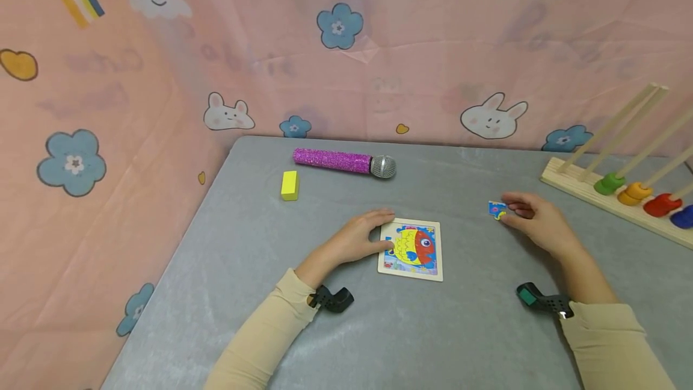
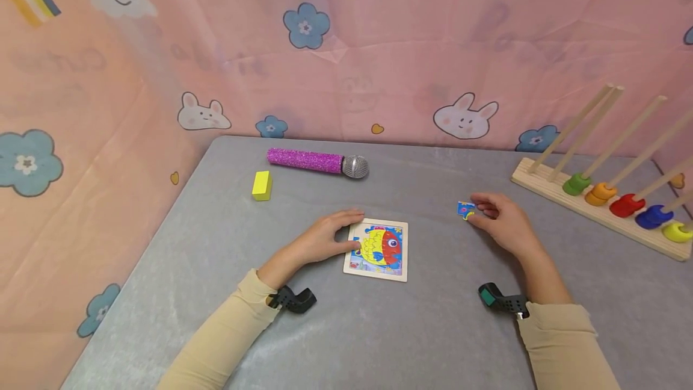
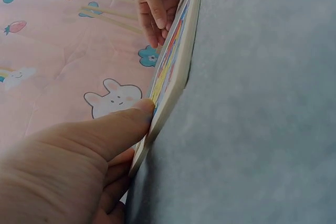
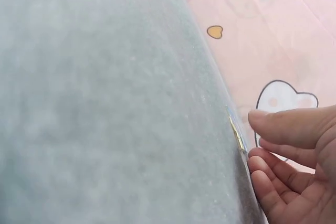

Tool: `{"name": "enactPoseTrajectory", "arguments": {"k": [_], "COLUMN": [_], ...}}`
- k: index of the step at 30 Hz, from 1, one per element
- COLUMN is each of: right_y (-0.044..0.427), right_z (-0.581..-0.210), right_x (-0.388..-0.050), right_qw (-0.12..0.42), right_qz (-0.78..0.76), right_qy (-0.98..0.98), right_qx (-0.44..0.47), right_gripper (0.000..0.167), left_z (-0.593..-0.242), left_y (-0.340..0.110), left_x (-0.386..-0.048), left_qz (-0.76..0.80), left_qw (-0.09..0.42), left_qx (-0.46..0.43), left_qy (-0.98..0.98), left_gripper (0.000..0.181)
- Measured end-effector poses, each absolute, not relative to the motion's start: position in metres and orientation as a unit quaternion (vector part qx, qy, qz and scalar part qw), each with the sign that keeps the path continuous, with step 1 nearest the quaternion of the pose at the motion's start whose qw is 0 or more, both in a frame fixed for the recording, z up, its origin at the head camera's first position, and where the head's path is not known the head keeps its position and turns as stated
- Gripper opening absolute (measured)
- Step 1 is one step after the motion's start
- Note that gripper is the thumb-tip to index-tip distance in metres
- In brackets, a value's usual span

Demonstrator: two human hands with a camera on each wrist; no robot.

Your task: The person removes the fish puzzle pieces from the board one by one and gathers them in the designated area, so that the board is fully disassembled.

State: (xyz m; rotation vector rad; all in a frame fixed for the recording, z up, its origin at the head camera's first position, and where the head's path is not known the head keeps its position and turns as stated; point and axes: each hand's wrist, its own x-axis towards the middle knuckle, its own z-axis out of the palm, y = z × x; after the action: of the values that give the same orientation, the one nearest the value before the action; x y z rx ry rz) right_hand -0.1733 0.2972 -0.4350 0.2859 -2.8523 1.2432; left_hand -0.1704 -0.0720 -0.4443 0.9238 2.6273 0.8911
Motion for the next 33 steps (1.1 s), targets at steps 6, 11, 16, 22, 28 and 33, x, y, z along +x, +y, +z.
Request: {"name": "enactPoseTrajectory", "arguments": {"k": [6, 11, 16, 22, 28, 33], "right_y": [0.291, 0.275, 0.253, 0.227, 0.206, 0.189], "right_z": [-0.425, -0.419, -0.416, -0.414, -0.419, -0.420], "right_x": [-0.169, -0.165, -0.161, -0.160, -0.164, -0.166], "right_qw": [-0.014, -0.021, -0.013, -0.037, -0.069, -0.091], "right_qz": [0.397, 0.384, 0.396, 0.413, 0.438, 0.455], "right_qy": [-0.914, -0.918, -0.907, -0.896, -0.877, -0.865], "right_qx": [0.081, 0.098, 0.144, 0.162, 0.183, 0.192], "right_gripper": [0.056, 0.055, 0.049, 0.047, 0.046, 0.047], "left_z": [-0.444, -0.444, -0.442, -0.442, -0.443, -0.443], "left_y": [-0.072, -0.072, -0.072, -0.072, -0.072, -0.071], "left_x": [-0.170, -0.170, -0.170, -0.170, -0.170, -0.170], "left_qz": [0.302, 0.305, 0.305, 0.306, 0.309, 0.313], "left_qw": [0.114, 0.115, 0.116, 0.116, 0.114, 0.114], "left_qx": [0.311, 0.309, 0.310, 0.309, 0.313, 0.310], "left_qy": [0.894, 0.893, 0.893, 0.893, 0.891, 0.890], "left_gripper": [0.060, 0.060, 0.060, 0.060, 0.060, 0.059]}}
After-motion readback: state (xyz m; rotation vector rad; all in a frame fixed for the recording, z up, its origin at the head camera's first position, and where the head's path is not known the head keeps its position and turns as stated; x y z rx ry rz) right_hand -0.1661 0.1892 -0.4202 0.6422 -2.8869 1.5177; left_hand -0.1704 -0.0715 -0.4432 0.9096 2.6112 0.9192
